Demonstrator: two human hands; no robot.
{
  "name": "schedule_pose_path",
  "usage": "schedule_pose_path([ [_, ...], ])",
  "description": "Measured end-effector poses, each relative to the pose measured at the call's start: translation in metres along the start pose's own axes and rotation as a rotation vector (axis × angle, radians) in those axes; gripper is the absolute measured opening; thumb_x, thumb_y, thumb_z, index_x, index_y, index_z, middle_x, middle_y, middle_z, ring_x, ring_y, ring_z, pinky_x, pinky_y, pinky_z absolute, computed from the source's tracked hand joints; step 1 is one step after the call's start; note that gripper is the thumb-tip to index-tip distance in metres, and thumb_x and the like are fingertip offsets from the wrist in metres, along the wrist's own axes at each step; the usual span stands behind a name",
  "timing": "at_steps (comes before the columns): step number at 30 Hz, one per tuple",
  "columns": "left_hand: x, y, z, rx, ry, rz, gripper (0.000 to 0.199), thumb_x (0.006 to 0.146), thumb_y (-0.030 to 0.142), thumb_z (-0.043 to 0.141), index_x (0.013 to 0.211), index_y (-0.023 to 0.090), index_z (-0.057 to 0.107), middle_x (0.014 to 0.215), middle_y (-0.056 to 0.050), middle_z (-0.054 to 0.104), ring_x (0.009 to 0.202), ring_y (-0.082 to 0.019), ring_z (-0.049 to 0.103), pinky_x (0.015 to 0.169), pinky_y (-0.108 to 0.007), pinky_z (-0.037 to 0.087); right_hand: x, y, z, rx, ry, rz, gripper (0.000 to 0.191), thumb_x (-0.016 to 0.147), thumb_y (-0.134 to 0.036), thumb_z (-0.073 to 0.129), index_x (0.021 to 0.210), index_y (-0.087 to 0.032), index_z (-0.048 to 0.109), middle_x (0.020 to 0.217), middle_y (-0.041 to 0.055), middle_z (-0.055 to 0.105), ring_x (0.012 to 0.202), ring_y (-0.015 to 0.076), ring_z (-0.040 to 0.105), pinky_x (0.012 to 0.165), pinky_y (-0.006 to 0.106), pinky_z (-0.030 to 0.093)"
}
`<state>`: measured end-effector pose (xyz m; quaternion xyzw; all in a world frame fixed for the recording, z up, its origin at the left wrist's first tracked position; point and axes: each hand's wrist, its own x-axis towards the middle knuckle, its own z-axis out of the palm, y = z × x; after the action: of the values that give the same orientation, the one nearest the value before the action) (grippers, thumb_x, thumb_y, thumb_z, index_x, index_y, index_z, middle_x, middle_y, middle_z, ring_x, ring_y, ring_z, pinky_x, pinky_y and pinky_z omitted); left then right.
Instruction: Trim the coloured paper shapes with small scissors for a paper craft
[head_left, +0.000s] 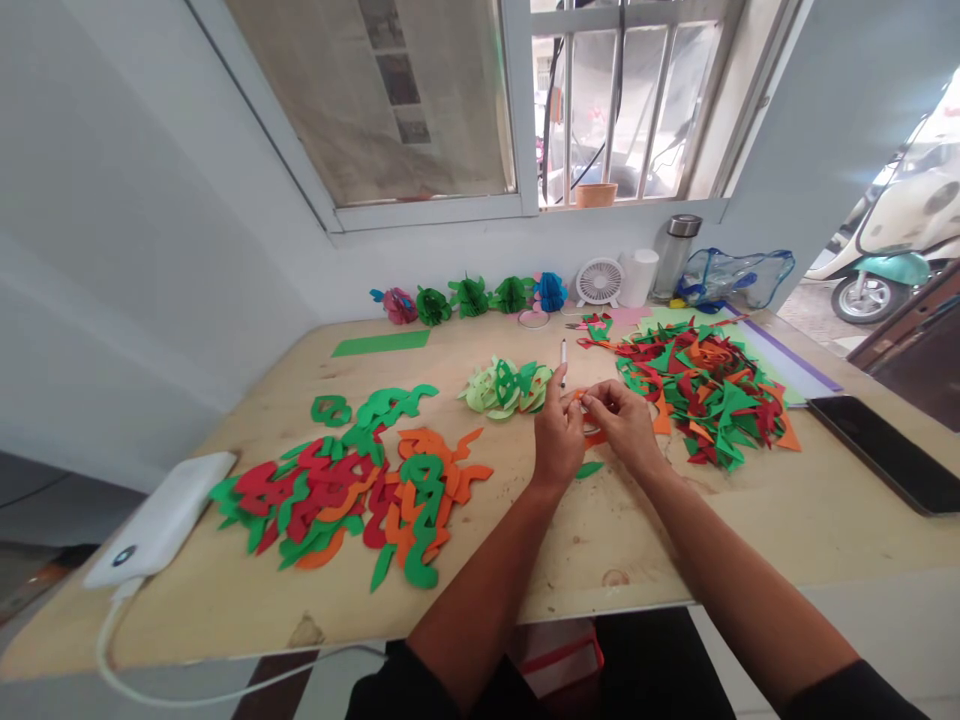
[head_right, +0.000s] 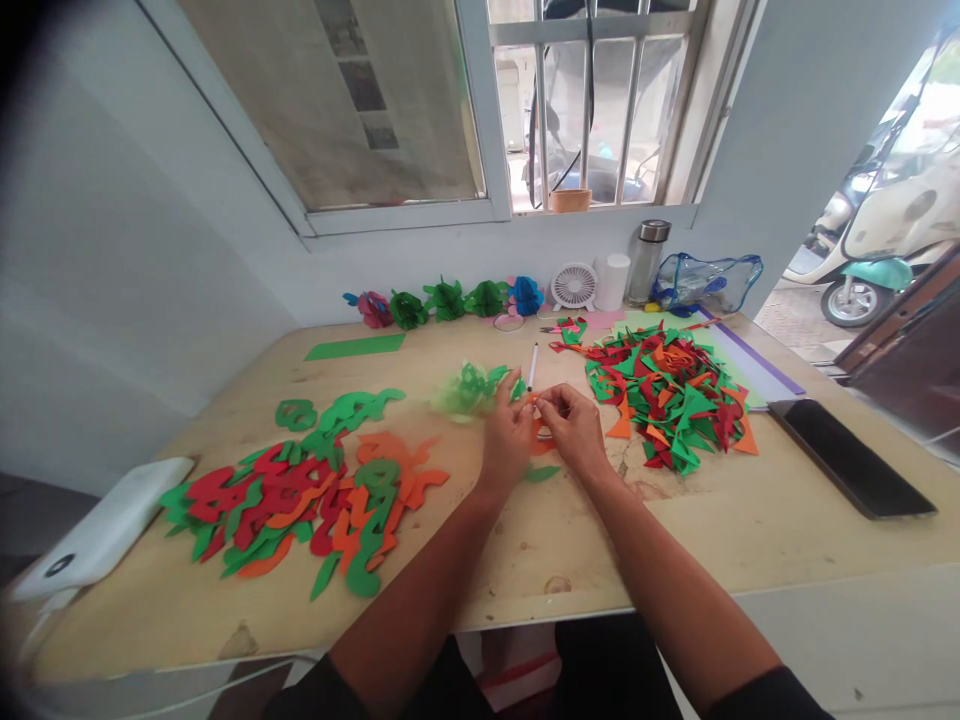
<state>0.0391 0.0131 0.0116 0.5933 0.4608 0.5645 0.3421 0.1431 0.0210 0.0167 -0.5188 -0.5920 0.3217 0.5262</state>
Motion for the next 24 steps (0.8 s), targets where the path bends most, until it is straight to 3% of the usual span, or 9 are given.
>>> schedule_pose_path([
  [13,-0.0025,0.0055,0.0019,-0.057,-0.02,0.002,0.051,0.082,0.009,0.04,0.132,0.018,0.041,0.089,-0.006,0.07,0.087,-0.016,0.066,0.082,-0.03,0.05,0.001,0.008,0.0005,-0.071,0.039,-0.008,0.016,0.074,-0.034,0.056,0.071,-0.019,0.059,0.063,0.0005,0.06,0.053,0.0117,0.048,0.051,0.025,0.039],
  [24,-0.0028,0.0041,0.0011,-0.035,-0.016,0.004,0.054,0.083,0.009,0.04,0.136,0.018,0.036,0.097,-0.008,0.069,0.092,-0.017,0.066,0.085,-0.03,0.049,-0.0021,0.0084,0.0041,-0.12,0.073,-0.032,0.014,0.075,-0.032,0.054,0.077,-0.019,0.059,0.07,0.0018,0.064,0.057,0.0131,0.053,0.054,0.025,0.041],
])
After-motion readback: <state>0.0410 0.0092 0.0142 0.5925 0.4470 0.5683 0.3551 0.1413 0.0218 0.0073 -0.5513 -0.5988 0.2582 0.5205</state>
